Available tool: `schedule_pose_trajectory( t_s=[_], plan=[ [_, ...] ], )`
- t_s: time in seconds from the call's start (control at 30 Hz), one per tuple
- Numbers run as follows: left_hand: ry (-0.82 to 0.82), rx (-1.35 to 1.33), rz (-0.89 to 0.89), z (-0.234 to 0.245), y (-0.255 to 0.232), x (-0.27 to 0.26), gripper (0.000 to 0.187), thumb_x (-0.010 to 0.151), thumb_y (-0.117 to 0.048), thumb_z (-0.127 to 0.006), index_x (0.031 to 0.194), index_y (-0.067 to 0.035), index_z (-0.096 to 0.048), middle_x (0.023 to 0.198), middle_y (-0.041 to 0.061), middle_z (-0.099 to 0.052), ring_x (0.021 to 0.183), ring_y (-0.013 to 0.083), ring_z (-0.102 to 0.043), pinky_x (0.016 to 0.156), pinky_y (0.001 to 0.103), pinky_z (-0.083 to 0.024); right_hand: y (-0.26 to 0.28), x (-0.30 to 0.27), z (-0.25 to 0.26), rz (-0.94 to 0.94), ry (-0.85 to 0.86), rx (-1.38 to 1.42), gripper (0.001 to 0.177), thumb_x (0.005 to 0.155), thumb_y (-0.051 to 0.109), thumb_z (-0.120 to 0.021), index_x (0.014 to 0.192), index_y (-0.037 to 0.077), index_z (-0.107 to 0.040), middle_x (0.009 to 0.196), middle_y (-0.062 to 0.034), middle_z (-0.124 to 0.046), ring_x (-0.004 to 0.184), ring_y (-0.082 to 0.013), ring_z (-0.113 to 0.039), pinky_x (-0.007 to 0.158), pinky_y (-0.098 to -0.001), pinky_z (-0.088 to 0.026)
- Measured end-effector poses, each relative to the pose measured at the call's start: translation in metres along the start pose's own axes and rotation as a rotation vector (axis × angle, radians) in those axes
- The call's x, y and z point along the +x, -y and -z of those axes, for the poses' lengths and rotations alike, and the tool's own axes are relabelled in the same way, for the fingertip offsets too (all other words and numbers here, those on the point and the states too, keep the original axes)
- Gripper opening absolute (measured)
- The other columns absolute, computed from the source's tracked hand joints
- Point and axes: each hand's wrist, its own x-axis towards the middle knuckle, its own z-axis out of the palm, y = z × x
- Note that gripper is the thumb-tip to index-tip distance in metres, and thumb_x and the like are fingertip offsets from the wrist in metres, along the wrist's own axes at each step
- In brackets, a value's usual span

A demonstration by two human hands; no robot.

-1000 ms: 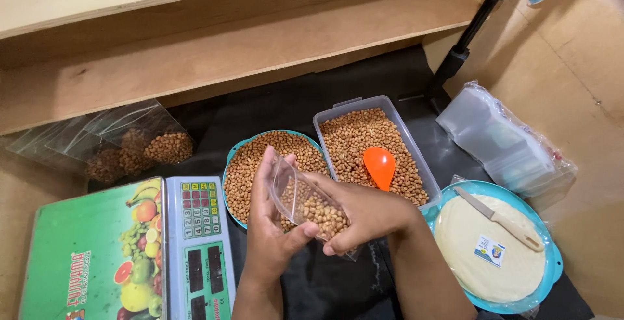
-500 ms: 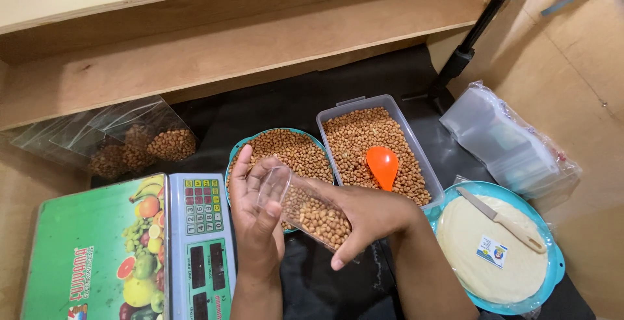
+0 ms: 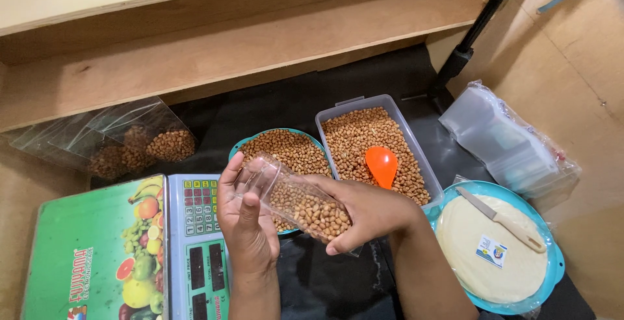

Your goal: The recorder is sorting roasted peanuts by quality and filling them into plastic bags using an electronic scale for weight measurement.

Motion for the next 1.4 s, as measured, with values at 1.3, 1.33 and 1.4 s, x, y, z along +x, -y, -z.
schedule_pose_trajectory(
  t_s=[1.3,1.33,1.4],
  plan=[
    [0.239,0.296,0.369,0.006,0.011,0.01,0.074,0.074,-0.006,-0.084,0.14,0.004,-0.052,0.12,0.012,-0.07,0.109,0.0185,-0.069,0.097,0.034,-0.056,-0.027,0.009,0.008,0.039,-0.475,0.078,0.061,0.079,0.003,-0.082,0.136,-0.002,-0.06,0.113,-0.0049,-0.07,0.101,-0.0123,-0.067,0.088,-0.0303,-0.058],
    [0.239,0.298,0.364,0.005,0.01,0.009,0.074,0.074,-0.006,-0.084,0.14,0.004,-0.052,0.12,0.012,-0.07,0.109,0.0185,-0.069,0.097,0.034,-0.056,-0.028,0.008,0.007,0.043,-0.472,0.076,0.061,0.079,0.003,-0.082,0.136,-0.002,-0.06,0.113,-0.0049,-0.07,0.101,-0.0123,-0.067,0.088,-0.0303,-0.058],
    [0.255,0.337,0.345,0.003,0.006,0.008,0.072,0.073,-0.008,-0.085,0.137,0.003,-0.055,0.119,0.011,-0.071,0.108,0.0182,-0.069,0.096,0.033,-0.057,-0.027,0.007,0.006,0.041,-0.473,0.116,0.056,0.08,0.002,-0.081,0.133,-0.003,-0.061,0.112,-0.0048,-0.071,0.1,-0.0129,-0.069,0.087,-0.0305,-0.059]
  ],
)
